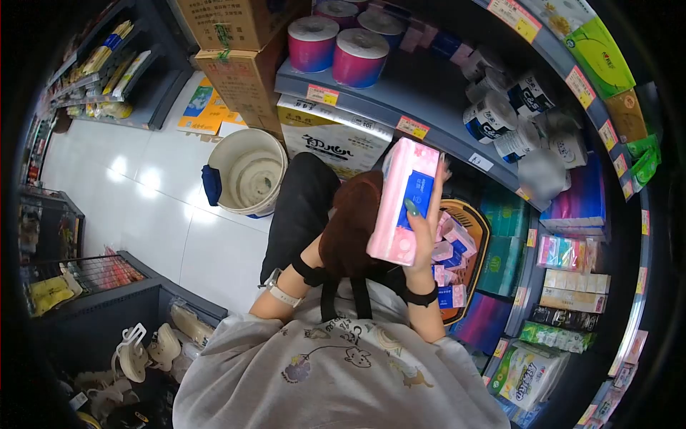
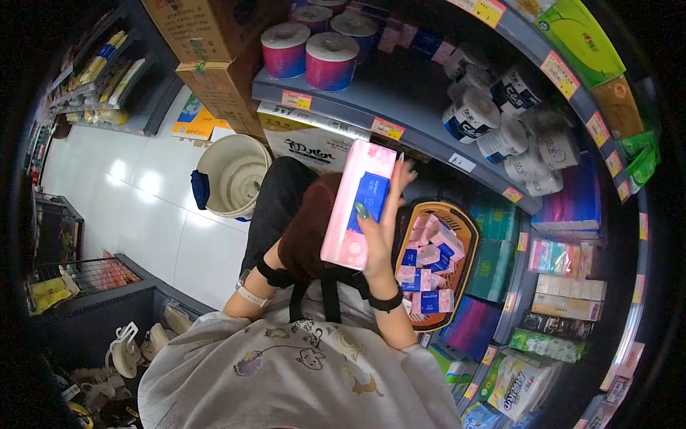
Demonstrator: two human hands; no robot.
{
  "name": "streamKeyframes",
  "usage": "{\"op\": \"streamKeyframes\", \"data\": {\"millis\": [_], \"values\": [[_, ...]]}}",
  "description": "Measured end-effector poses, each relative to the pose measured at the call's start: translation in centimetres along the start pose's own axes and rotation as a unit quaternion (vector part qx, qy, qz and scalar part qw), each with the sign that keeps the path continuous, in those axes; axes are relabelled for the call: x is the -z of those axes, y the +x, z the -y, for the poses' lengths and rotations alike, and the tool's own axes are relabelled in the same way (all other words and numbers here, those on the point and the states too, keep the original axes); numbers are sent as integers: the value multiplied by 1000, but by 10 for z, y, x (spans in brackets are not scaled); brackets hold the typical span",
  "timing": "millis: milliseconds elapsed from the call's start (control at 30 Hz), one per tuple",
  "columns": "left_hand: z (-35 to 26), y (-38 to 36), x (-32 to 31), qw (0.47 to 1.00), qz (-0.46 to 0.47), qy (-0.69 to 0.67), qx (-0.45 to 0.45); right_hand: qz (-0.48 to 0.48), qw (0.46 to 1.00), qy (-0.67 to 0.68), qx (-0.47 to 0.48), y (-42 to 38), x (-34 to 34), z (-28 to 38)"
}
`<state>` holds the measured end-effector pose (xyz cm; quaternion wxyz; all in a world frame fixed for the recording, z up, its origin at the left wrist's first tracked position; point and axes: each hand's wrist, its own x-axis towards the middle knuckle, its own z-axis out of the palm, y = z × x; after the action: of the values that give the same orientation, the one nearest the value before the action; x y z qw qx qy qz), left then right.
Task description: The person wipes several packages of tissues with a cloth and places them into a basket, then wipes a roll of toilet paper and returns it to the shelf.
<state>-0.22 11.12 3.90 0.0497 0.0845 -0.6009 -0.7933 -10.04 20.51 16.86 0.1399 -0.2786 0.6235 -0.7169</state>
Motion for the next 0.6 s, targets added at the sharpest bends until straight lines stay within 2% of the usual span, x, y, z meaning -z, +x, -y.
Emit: {"op": "streamKeyframes", "data": {"millis": [67, 133, 200, 333, 433, 533, 600], "values": [[-8, -3, 1, 1000, 20, 1, 17, 56, 992, 114, -10, 10, 5, 4], [-15, -3, 2, 999, 36, 3, 36, 48, 990, 130, -7, 16, 10, -3], [-23, 0, 2, 998, 36, 3, 41, 117, 989, 86, -7, 19, 17, -10], [-34, 4, 1, 994, -45, 57, -82, 189, 968, 153, -69, 1, 11, 12], [-44, 6, 0, 974, -111, 110, -163, 268, 963, 15, -26, -14, 13, 0], [-51, 7, 1, 954, -145, 153, -213, 232, 972, -17, -14, -26, -2, 1], [-55, 10, 2, 940, -158, 185, -240, 255, 967, -9, -22, -17, 4, -4]]}}
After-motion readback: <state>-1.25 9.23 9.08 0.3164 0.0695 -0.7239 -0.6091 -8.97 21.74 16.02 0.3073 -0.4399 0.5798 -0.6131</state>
